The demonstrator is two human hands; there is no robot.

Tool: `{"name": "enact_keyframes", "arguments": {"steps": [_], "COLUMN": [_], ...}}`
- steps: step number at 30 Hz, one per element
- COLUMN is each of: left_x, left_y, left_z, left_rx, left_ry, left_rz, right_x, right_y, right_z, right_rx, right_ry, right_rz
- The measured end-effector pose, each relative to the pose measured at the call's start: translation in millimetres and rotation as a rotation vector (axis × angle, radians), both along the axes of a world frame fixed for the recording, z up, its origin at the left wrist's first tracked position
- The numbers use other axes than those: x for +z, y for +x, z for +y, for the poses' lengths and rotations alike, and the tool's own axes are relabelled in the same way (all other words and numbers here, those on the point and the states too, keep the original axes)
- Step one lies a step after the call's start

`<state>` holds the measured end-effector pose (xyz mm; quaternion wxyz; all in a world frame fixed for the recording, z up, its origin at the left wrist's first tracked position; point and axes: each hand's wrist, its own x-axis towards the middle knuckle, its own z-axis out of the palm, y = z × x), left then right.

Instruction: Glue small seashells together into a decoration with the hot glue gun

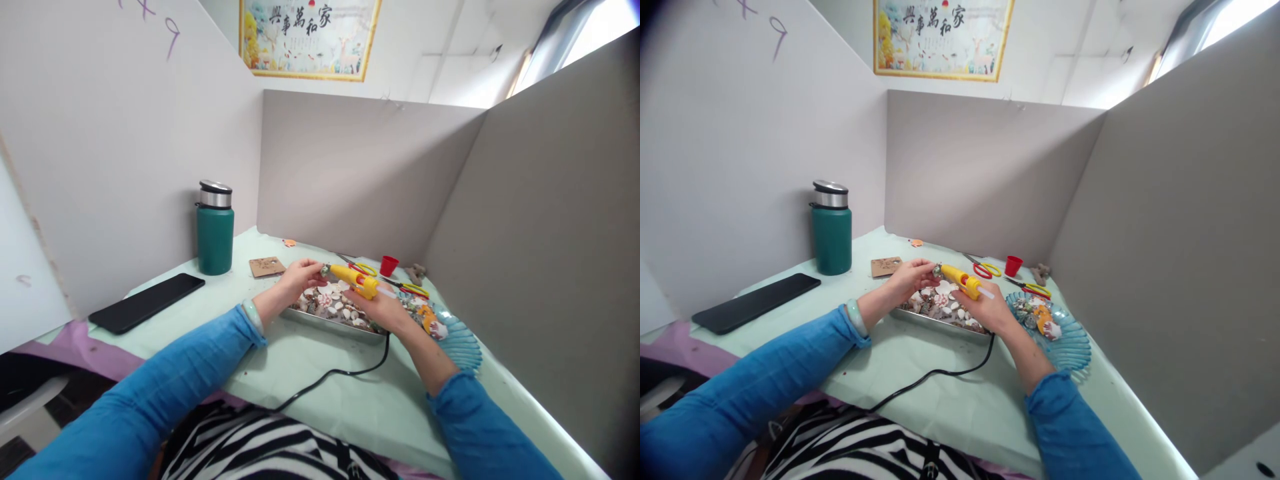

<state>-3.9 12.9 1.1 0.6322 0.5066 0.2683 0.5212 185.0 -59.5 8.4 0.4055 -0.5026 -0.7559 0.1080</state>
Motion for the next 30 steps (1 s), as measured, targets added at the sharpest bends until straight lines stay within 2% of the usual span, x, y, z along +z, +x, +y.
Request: {"name": "enact_keyframes", "arguments": {"steps": [8, 13, 24, 30], "left_x": [0.7, -0.1, 0.2, 0.1], "left_y": [-0.3, -1.1, -2.1, 0.9], "left_z": [-0.1, 1.3, -0.2, -0.8], "left_rx": [-0.019, -0.038, -0.052, 0.05], "left_ry": [-0.032, -0.037, -0.046, 0.045], "left_rz": [-0.005, -0.009, -0.02, 0.044], "right_x": [-3.1, -4.1, 3.6, 4.4], "right_y": [2.7, 4.2, 2.0, 3.4], "right_z": [2.1, 3.2, -4.7, -6.2], "right_rx": [0.038, 0.036, 0.029, -0.024], "right_ry": [0.105, 0.109, 0.025, -0.208], "right_rz": [-0.054, -0.089, -0.078, -0.008]}}
